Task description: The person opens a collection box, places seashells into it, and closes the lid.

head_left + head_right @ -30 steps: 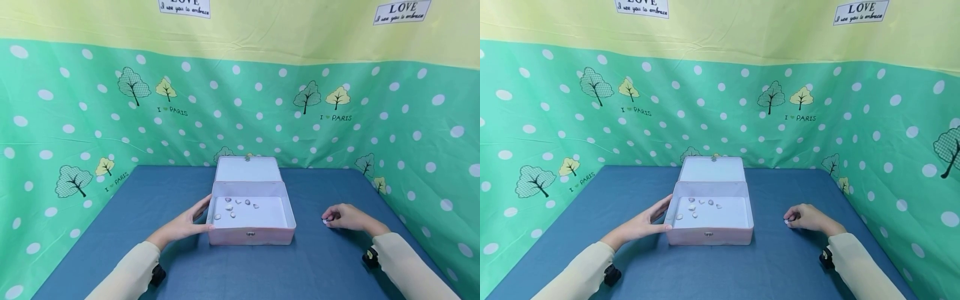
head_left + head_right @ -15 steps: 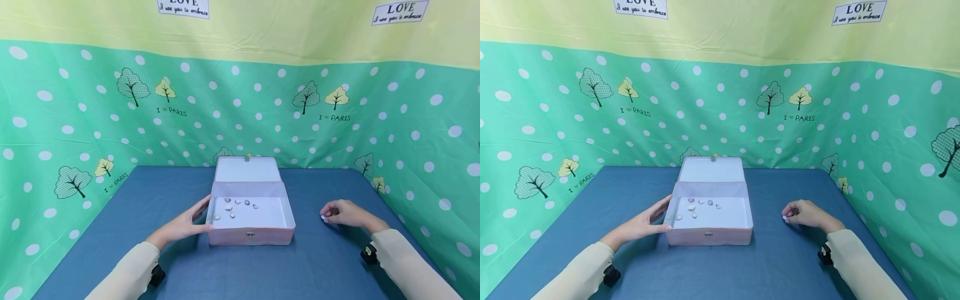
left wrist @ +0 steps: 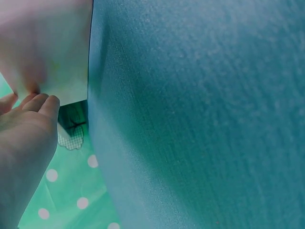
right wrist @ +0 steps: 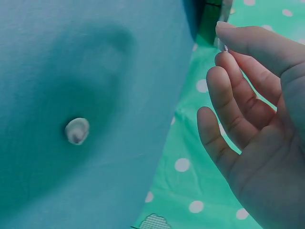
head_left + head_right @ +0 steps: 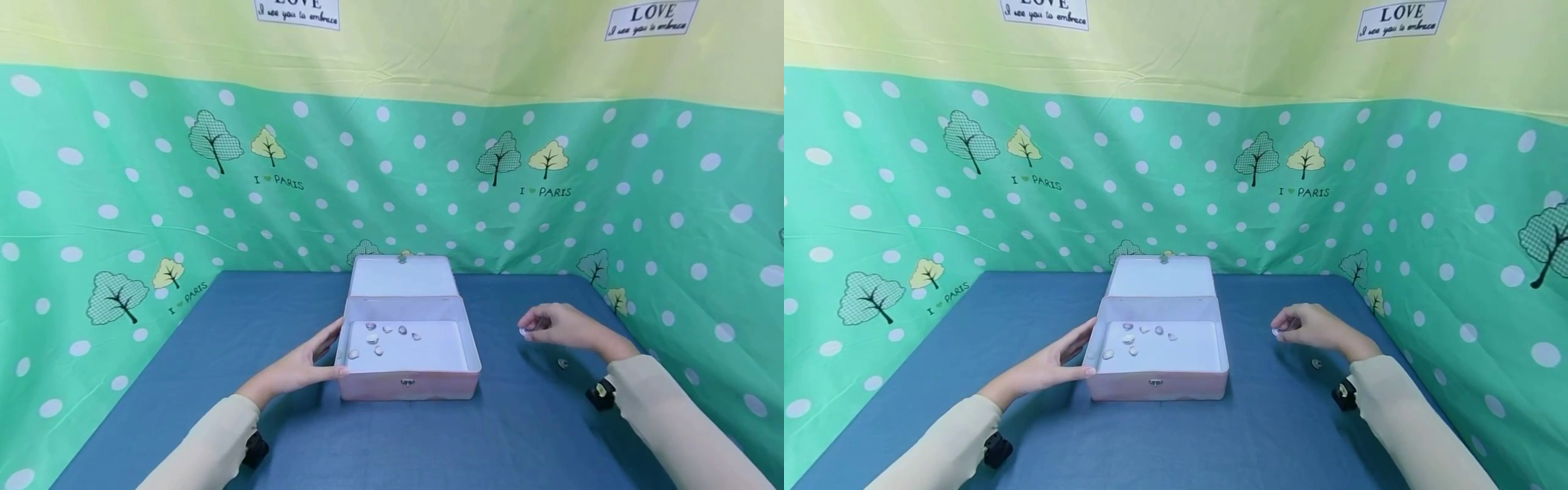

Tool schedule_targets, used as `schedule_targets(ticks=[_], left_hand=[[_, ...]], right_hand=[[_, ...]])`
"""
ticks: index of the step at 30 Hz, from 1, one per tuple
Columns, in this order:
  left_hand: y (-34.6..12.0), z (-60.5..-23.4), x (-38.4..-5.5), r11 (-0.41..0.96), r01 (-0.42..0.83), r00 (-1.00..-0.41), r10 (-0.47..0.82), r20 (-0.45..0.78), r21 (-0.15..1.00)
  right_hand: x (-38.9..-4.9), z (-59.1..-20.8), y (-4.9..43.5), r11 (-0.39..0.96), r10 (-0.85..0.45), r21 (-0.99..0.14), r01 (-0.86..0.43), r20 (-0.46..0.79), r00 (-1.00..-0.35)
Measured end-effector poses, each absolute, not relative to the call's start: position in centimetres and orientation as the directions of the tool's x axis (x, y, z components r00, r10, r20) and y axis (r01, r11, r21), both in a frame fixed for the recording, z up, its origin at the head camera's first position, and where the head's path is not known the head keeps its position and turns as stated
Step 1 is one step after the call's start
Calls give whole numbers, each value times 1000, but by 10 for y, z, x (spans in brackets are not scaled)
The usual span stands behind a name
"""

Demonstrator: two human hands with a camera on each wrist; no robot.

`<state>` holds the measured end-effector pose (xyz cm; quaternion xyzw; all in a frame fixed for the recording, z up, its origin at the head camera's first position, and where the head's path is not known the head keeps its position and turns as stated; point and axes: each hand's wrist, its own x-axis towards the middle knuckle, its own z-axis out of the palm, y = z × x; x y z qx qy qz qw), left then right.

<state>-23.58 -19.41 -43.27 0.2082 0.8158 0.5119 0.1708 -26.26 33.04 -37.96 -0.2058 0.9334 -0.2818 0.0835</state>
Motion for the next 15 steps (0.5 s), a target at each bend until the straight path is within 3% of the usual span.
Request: schedule_targets(ticks=[15], left_hand=[[-194,-432,-236,399,163,-856,511,-71,902]], right_hand=[[-276,-360,301,749,-469,-518,-413,26,-883]])
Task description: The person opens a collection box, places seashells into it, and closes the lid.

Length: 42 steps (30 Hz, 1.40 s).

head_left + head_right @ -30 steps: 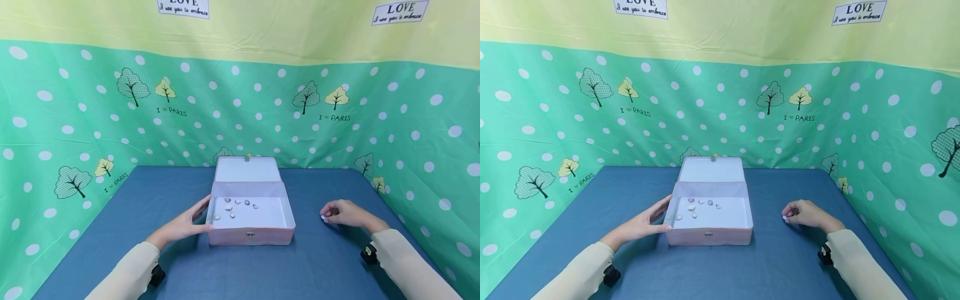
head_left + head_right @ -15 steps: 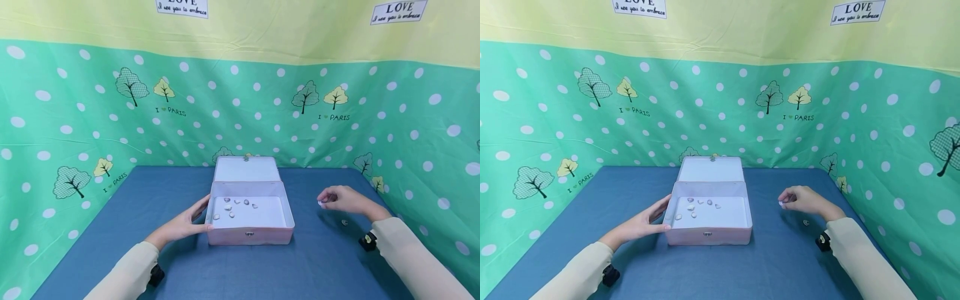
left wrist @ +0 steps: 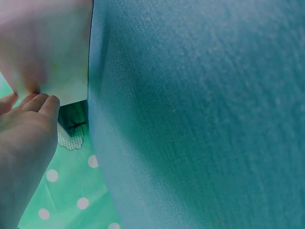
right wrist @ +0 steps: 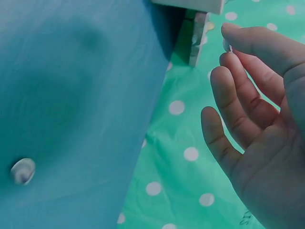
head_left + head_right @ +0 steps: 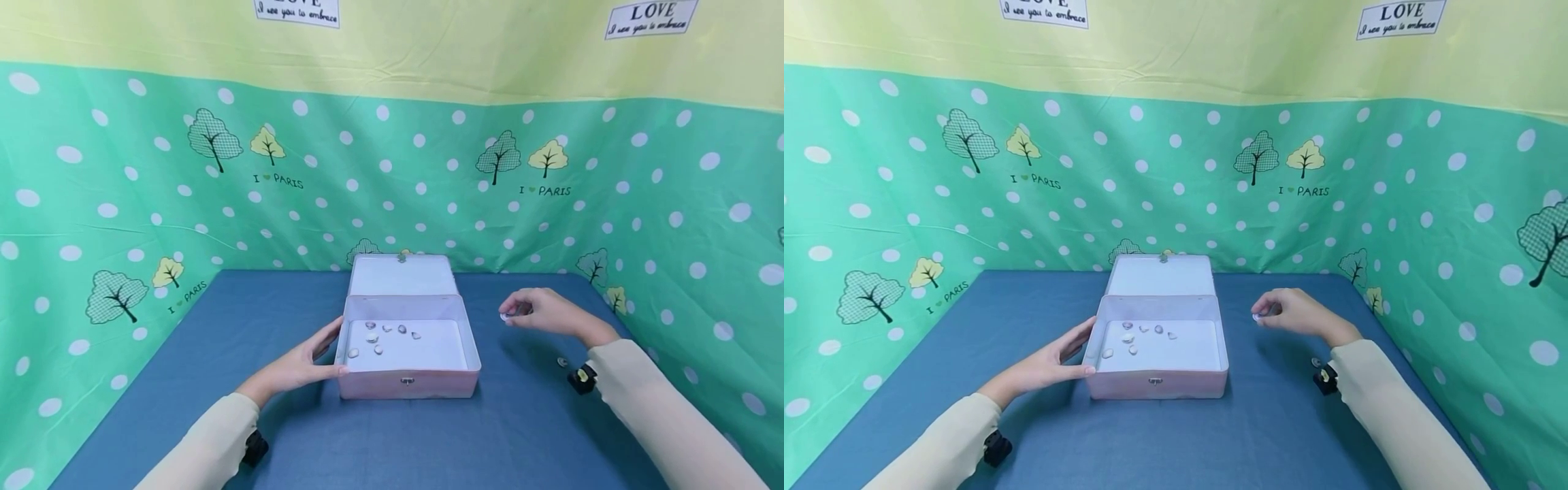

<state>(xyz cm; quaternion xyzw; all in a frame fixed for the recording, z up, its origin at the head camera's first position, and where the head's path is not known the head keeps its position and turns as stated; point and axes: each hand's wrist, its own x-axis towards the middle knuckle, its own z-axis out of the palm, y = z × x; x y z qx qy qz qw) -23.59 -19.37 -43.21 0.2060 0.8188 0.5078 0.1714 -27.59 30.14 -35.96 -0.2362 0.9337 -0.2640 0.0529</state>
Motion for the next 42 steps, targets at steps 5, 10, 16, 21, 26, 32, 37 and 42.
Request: schedule_targets(ticks=[5,10,16,21,26,32,37,42], left_hand=[[-194,-432,-236,398,170,-857,512,-65,901],[-194,-432,-236,394,174,-857,513,-59,903],[-194,-432,-236,394,185,-854,518,-52,900],[-194,-433,-236,392,187,-853,519,-49,901],[-194,-434,-236,392,182,-854,518,-53,902],[-195,-435,-236,390,175,-853,519,-59,904],[-195,-434,-236,377,175,-850,524,-54,910],[-194,-434,-236,383,176,-852,521,-54,907]], right_hand=[[-285,-352,285,735,-508,-503,-454,35,-861],[-292,-347,264,705,-548,-506,-497,57,-835],[-298,-340,235,675,-583,-534,-510,39,-812],[-302,-335,211,661,-610,-536,-525,22,-792],[-302,-331,189,626,-648,-551,-551,26,-761],[-303,-329,167,592,-694,-551,-588,22,-719],[-304,-331,151,575,-716,-547,-609,24,-698],[-306,-336,141,567,-732,-544,-618,11,-681]])
